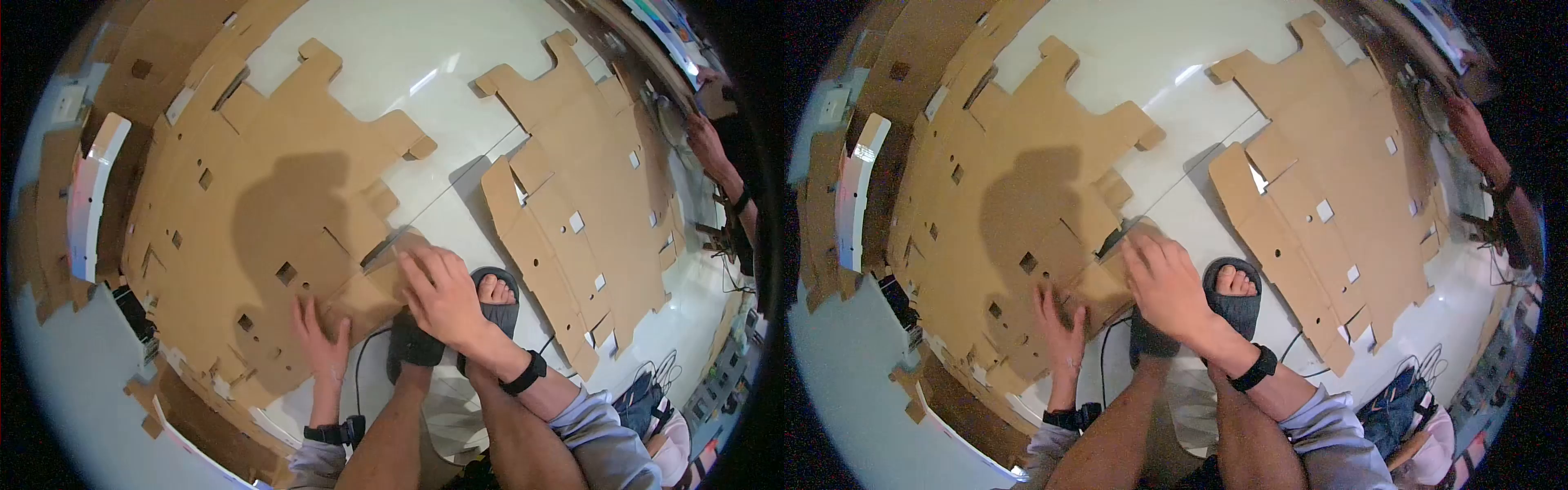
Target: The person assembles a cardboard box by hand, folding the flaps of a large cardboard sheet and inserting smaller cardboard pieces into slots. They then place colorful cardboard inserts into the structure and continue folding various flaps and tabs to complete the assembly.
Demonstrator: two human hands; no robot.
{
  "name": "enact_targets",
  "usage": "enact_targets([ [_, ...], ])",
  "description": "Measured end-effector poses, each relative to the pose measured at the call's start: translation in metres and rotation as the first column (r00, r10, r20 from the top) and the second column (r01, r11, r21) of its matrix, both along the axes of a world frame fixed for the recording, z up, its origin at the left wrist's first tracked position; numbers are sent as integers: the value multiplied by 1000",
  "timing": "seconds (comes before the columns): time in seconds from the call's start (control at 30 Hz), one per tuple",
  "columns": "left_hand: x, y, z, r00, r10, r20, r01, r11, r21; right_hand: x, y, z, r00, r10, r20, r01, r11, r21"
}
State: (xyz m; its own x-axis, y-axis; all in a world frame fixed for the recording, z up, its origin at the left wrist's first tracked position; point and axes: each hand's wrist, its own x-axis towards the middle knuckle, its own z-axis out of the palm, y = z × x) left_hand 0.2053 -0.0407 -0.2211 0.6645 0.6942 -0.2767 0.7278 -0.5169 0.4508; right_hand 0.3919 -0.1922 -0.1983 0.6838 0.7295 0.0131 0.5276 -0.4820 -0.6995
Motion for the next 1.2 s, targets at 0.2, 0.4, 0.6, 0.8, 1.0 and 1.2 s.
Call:
enact_targets([
  [0.2,-141,6,-40,880,472,64,-475,878,57,-13,-2,-33,654,-174,-737,280,960,21],
  [0.4,-213,46,-21,-24,999,-30,-844,-36,-535,16,13,31,793,45,-608,13,996,91],
  [0.6,-165,76,26,-139,990,-8,-621,-93,-778,60,-8,113,851,233,-471,-70,939,337],
  [0.8,-144,98,26,159,974,159,-398,211,-893,70,-146,88,615,-327,-718,715,614,333],
  [1.0,-36,80,30,417,861,289,-296,430,-853,80,-188,31,144,-277,-950,986,-40,161],
  [1.2,11,43,27,525,792,311,-347,533,-772,54,-190,-26,583,-573,-576,711,703,20],
])
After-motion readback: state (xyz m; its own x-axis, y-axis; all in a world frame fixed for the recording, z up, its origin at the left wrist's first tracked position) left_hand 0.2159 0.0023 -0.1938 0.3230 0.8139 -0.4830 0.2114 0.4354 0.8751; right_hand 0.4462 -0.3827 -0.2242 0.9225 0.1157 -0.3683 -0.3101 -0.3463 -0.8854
